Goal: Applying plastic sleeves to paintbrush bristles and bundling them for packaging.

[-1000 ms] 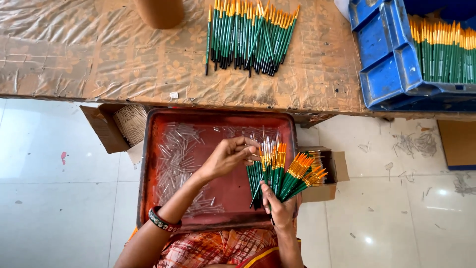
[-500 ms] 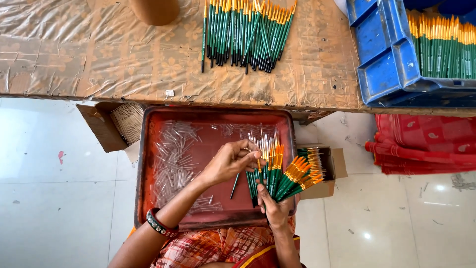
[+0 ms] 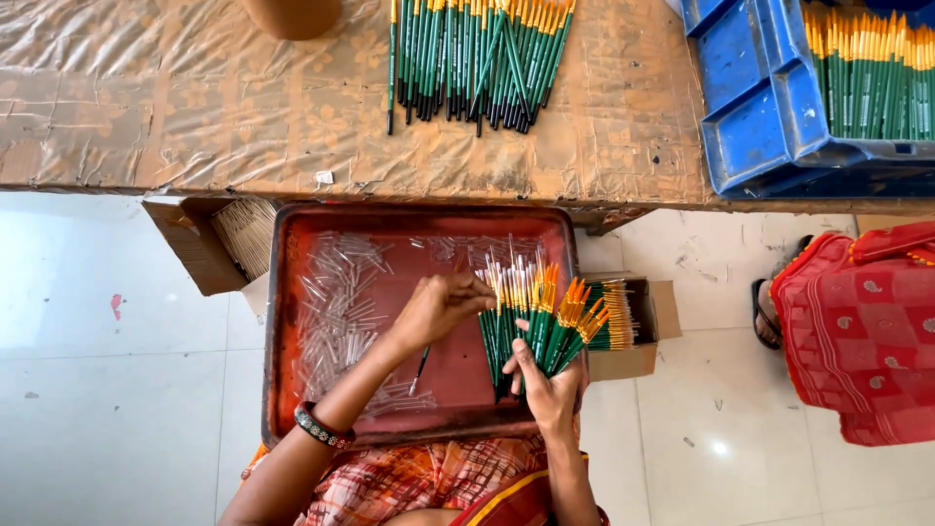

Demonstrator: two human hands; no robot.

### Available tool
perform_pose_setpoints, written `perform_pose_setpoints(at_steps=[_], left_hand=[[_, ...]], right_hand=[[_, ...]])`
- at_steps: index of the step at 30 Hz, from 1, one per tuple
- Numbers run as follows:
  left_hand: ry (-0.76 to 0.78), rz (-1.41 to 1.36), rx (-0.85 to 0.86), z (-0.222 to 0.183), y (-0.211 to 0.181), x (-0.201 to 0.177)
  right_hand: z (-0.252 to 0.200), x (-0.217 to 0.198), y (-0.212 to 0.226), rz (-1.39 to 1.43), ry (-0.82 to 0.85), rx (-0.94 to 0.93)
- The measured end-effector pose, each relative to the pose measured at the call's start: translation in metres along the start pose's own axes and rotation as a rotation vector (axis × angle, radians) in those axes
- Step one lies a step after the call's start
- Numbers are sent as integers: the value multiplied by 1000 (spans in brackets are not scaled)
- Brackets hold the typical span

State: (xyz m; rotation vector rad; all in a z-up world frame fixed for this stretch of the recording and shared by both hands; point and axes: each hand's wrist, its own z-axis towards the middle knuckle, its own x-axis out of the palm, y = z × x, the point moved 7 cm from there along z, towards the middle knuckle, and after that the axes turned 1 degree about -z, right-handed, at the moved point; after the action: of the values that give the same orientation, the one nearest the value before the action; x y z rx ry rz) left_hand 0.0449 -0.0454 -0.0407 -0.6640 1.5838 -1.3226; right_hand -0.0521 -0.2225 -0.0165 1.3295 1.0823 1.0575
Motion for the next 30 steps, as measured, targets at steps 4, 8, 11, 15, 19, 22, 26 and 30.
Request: perform_pose_setpoints(at_steps=[4,8,11,15,19,22,26,30], left_hand=[[35,-310,-80,7,-20,-13],[125,-762,-110,10,-40,-16],[126,-781,-78,12,-54,-23],[119,-809,-43,12,-54,-22],[111,-826,-60,8,-48,-10],[90,-701,-44,3,-42,2],[81,-582,-175,1,-18,6],[22,-235,-288,-4,-22,0]], right_hand=[[-11,1,-14,79,40,71],[-18,-7,-30,80,29,57],[-19,-9,-33,68,16,46],[-19,-9,-29,77,18,19],[-19,-8,-26,57,0,40],[-18,-7,-30,48,-16,58],[-8,-6,-14,-346,-36,-161],[-7,-5,28,-750,-120,-399]])
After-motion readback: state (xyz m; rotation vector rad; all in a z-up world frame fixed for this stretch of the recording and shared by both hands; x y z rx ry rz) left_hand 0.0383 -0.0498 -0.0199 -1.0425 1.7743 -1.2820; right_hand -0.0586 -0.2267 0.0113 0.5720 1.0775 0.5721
